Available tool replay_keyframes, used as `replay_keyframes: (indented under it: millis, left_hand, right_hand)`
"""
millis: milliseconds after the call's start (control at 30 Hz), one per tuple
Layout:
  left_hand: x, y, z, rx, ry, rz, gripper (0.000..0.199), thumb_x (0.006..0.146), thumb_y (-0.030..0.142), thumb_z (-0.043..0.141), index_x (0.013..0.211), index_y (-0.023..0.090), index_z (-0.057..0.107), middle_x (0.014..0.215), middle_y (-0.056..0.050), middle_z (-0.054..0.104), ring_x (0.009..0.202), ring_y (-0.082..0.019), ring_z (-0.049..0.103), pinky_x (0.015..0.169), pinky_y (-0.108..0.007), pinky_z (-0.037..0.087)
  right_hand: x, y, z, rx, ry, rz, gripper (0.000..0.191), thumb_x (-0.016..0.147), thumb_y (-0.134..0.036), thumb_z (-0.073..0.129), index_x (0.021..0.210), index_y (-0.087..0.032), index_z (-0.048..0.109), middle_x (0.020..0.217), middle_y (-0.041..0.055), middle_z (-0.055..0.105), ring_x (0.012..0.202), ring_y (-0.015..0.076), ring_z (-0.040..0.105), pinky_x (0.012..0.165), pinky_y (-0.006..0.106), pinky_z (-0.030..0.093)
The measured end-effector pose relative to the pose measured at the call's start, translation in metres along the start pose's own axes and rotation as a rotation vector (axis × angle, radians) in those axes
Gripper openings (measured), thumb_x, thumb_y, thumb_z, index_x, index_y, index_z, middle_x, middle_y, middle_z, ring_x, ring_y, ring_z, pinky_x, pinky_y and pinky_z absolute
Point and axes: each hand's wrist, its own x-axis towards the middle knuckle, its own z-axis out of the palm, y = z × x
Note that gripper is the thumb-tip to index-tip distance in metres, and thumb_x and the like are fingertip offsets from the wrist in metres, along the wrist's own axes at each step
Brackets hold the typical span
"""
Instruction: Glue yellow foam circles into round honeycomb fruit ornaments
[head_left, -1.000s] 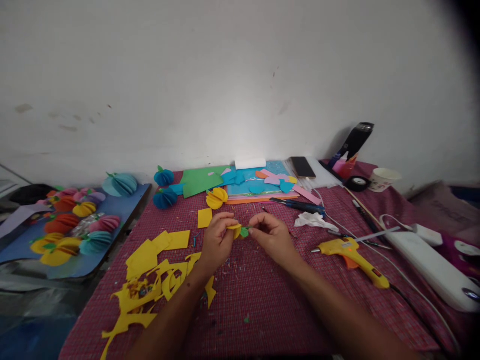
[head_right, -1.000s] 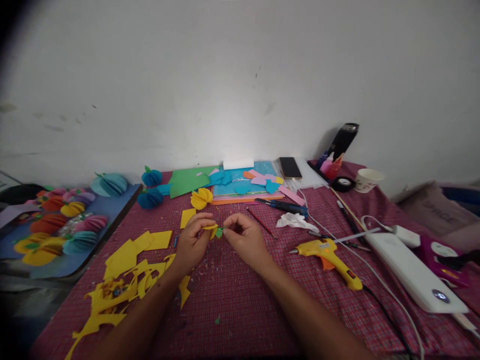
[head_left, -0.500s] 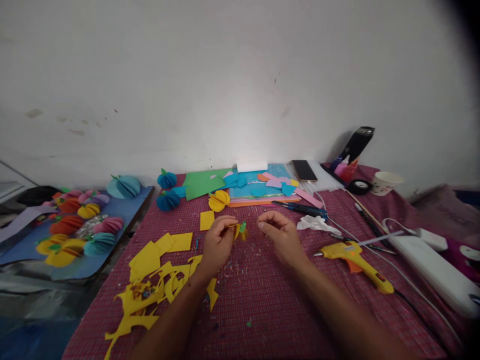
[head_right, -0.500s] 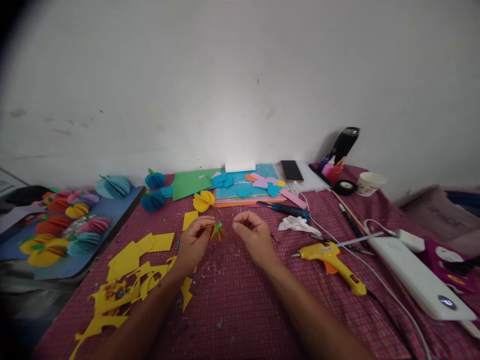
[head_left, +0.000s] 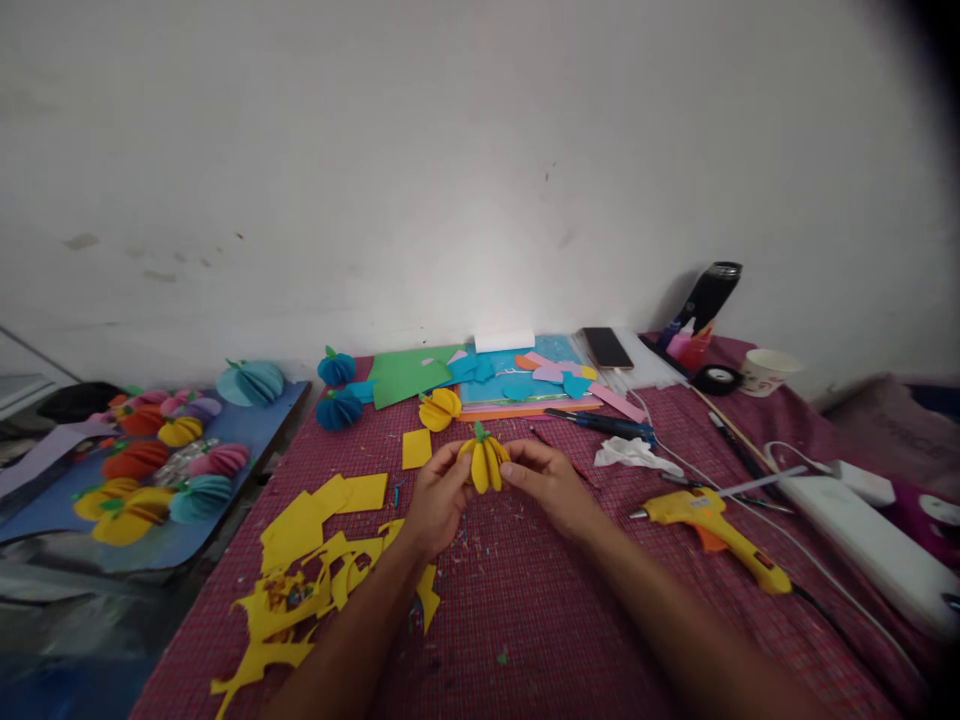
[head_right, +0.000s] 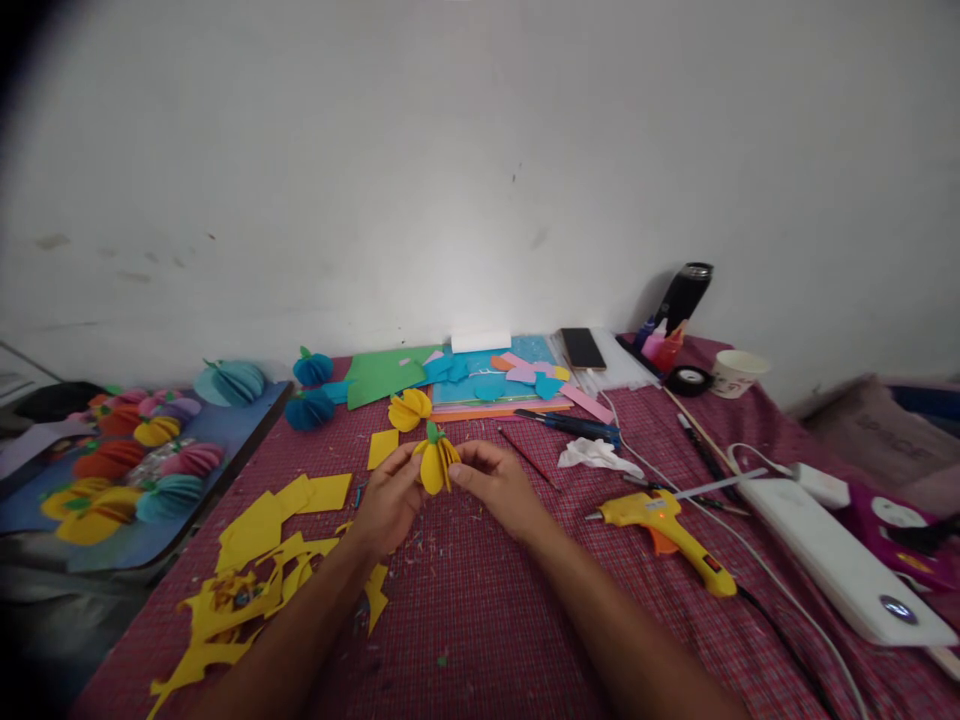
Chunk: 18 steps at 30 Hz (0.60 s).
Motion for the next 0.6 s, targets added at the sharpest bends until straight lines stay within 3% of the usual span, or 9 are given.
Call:
replay_keyframes:
  millis: [200, 433, 600]
  left_hand:
    - [-0.001, 0.0096, 0.0029, -0.12, -0.089, -0.094, 0.038, 0.091, 0.05, 0.068, 0.108, 0.016, 0.07, 0.109, -0.012, 0.074, 0.098, -0.025, 0.071, 0.079, -0.037, 0.06]
    - [-0.0006, 0.005, 0.0004, -0.17, -0.026, -0.121, 0.033, 0.088, 0.04, 0.075, 0.111, 0.017, 0.067, 0.104, -0.009, 0.074, 0.089, -0.021, 0.073, 0.075, -0.035, 0.063]
    - [0.0007, 0.0069, -0.0007, -0.198, 0.039, -0.175, 0.032, 0.092, 0.039, 0.069, 0.116, 0.02, 0.064, 0.109, -0.009, 0.074, 0.09, -0.022, 0.073, 0.072, -0.037, 0.065]
  right_hand:
    - [0.0035, 0.0075, -0.004, 0.22, 0.091, 0.13, 0.029, 0.079, -0.047, 0.082, 0.087, -0.02, 0.076, 0.08, 0.002, 0.071, 0.069, 0.0165, 0.061, 0.065, 0.03, 0.05]
    - [0.0049, 0.0089, -0.0033, 0.315, 0.132, 0.192, 0.032, 0.075, -0.048, 0.086, 0.082, -0.019, 0.074, 0.076, 0.0021, 0.07, 0.065, 0.0148, 0.06, 0.06, 0.027, 0.05]
    - [0.0066, 0.0101, -0.0017, 0.296, 0.193, 0.224, 0.035, 0.072, -0.049, 0.087, 0.078, -0.017, 0.073, 0.071, 0.0022, 0.069, 0.061, 0.0136, 0.06, 0.056, 0.025, 0.05]
